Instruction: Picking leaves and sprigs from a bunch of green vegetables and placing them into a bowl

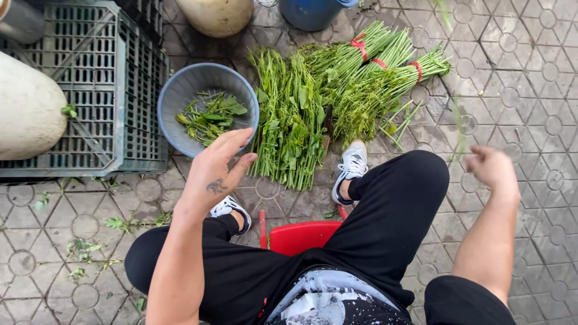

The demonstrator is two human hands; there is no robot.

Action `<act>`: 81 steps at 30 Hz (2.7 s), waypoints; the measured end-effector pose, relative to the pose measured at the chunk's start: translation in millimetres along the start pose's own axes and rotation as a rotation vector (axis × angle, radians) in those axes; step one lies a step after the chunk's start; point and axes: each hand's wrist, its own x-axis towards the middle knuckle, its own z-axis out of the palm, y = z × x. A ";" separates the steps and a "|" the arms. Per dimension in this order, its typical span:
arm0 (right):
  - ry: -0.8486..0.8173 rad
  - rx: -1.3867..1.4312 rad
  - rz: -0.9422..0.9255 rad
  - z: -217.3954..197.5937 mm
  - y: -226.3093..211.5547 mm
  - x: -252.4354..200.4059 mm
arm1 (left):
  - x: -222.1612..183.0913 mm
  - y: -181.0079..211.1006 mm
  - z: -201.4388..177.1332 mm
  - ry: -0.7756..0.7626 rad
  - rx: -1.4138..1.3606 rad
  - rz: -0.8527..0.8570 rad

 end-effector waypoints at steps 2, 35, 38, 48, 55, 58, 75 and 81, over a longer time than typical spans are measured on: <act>-0.119 -0.494 0.182 -8.3 -10.1 -3.2 | 2.5 -6.3 4.5 -0.009 0.024 0.000; -0.353 1.225 0.498 347.7 -210.3 -43.3 | 16.8 -51.2 24.3 -0.110 0.448 0.072; -0.451 1.731 0.465 296.0 -221.8 -29.4 | 26.3 -51.0 27.0 -0.148 0.448 0.039; -0.581 1.401 -0.229 144.4 -273.2 -136.1 | 28.9 -49.9 39.8 -0.131 0.378 -0.001; -0.380 1.332 -0.755 83.2 -286.9 -183.7 | 25.9 -53.7 37.3 0.106 0.155 0.024; -0.338 1.232 -0.776 107.1 -283.1 -182.5 | 30.6 -43.6 39.0 0.172 -0.078 0.039; -0.658 0.284 -0.722 201.5 -331.4 -167.9 | 55.4 -41.8 67.7 0.420 -1.185 -0.256; -0.565 0.082 -0.846 131.3 -371.1 -135.5 | 47.9 -56.0 36.7 0.539 -0.869 -0.204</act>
